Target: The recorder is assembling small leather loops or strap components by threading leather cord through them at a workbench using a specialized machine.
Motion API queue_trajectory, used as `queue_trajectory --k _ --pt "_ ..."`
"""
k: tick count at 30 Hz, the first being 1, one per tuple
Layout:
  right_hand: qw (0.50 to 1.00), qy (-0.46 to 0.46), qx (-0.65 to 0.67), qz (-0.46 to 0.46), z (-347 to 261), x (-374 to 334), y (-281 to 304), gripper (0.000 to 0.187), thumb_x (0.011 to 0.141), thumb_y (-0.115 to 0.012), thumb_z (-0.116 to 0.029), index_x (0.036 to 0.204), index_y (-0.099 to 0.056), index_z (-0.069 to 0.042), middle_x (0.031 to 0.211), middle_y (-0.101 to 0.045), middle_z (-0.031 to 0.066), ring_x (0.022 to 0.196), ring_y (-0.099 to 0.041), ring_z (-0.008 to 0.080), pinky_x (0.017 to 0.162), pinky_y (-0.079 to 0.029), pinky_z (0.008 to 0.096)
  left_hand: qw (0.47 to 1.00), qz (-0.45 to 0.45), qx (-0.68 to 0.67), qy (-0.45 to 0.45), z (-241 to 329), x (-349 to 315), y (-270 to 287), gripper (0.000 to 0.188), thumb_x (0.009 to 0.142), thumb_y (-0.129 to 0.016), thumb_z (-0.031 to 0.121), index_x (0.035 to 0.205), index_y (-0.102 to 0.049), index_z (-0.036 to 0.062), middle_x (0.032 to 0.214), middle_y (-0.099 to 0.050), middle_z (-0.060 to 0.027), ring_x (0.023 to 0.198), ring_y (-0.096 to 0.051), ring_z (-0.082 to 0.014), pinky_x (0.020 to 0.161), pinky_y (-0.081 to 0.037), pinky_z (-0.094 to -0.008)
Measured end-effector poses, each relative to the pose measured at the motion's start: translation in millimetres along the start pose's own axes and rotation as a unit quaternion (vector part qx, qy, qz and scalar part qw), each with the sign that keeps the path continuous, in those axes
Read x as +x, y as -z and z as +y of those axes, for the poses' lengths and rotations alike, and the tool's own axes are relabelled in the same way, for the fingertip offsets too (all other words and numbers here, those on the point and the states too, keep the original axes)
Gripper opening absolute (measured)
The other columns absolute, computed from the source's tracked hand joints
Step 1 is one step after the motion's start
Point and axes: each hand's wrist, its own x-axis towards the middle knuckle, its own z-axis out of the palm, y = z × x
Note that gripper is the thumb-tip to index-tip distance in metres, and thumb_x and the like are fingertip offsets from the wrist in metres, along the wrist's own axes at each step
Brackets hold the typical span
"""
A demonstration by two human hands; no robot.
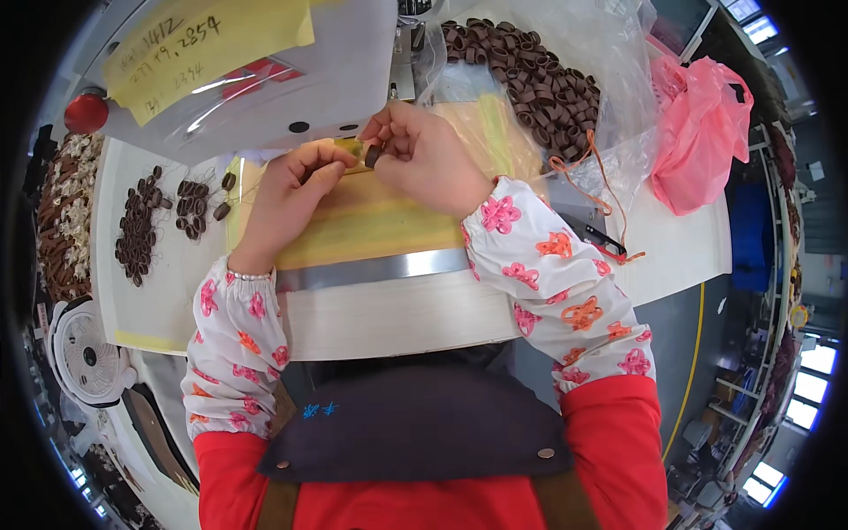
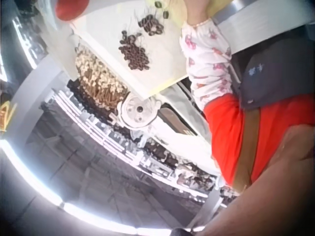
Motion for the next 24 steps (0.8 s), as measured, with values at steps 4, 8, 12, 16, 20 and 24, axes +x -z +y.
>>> queue_trajectory --k 4,8,12,16,20,24 --pt "0.996 0.081 -0.017 0.016 16.5 -5.9 -12.9 0.015 0.070 -0.053 0.005 0.084 -0.053 0.000 0.075 -0.055 0.0030 0.060 -0.054 0.0109 0.052 -0.043 0.0233 1.000 -0.014 0.003 0.017 5.5 0.6 -0.9 0.022 0.082 -0.056 0.021 0.086 -0.061 -0.0006 0.061 -0.052 0.0032 0.054 -0.040 -0.0032 0.049 -0.034 -0.0202" --pt "0.923 0.271 -0.270 0.049 15.7 -10.2 -18.9 0.023 0.065 -0.057 0.005 0.086 -0.051 -0.003 0.080 -0.055 0.0083 0.062 -0.057 0.0210 0.053 -0.046 0.0285 0.995 -0.024 0.100 -0.002 8.2 2.2 -8.1 0.027 0.078 -0.062 0.027 0.084 -0.060 0.0011 0.058 -0.050 -0.0009 0.052 -0.040 -0.0069 0.049 -0.035 -0.0231" --pt "0.872 0.316 -0.371 0.046 14.4 -13.3 -23.5 0.030 0.061 -0.059 0.004 0.089 -0.052 -0.004 0.081 -0.054 0.0092 0.064 -0.058 0.0251 0.052 -0.047 0.0309 0.991 -0.048 0.122 -0.008 7.3 1.7 -4.6 0.028 0.076 -0.065 0.028 0.081 -0.059 0.0018 0.057 -0.049 -0.0029 0.052 -0.042 -0.0082 0.050 -0.036 -0.0241" --pt "0.848 0.348 -0.399 0.037 11.7 -14.1 -23.3 0.028 0.062 -0.060 0.001 0.088 -0.052 -0.005 0.081 -0.055 0.0082 0.062 -0.057 0.0265 0.049 -0.047 0.0328 0.992 -0.063 0.106 -0.017 2.7 2.0 -1.6 0.026 0.077 -0.064 0.027 0.081 -0.059 0.0015 0.057 -0.050 -0.0031 0.052 -0.041 -0.0086 0.049 -0.035 -0.0245" --pt "0.848 0.343 -0.402 0.029 10.5 -18.4 -19.7 0.021 0.064 -0.060 0.001 0.084 -0.053 -0.005 0.076 -0.056 0.0079 0.060 -0.058 0.0261 0.050 -0.048 0.0323 0.994 -0.056 0.091 0.009 3.1 -0.2 -2.8 0.024 0.078 -0.064 0.025 0.082 -0.060 0.0018 0.058 -0.050 -0.0033 0.052 -0.041 -0.0085 0.048 -0.035 -0.0251" --pt "0.910 0.283 -0.301 0.040 18.7 -10.3 -17.3 0.015 0.067 -0.062 0.002 0.080 -0.054 -0.001 0.073 -0.058 0.0074 0.060 -0.059 0.0215 0.053 -0.049 0.0283 0.994 -0.019 0.109 -0.014 0.9 0.2 -5.9 0.022 0.077 -0.064 0.024 0.083 -0.061 0.0032 0.058 -0.053 -0.0038 0.051 -0.044 -0.0091 0.049 -0.036 -0.0251"
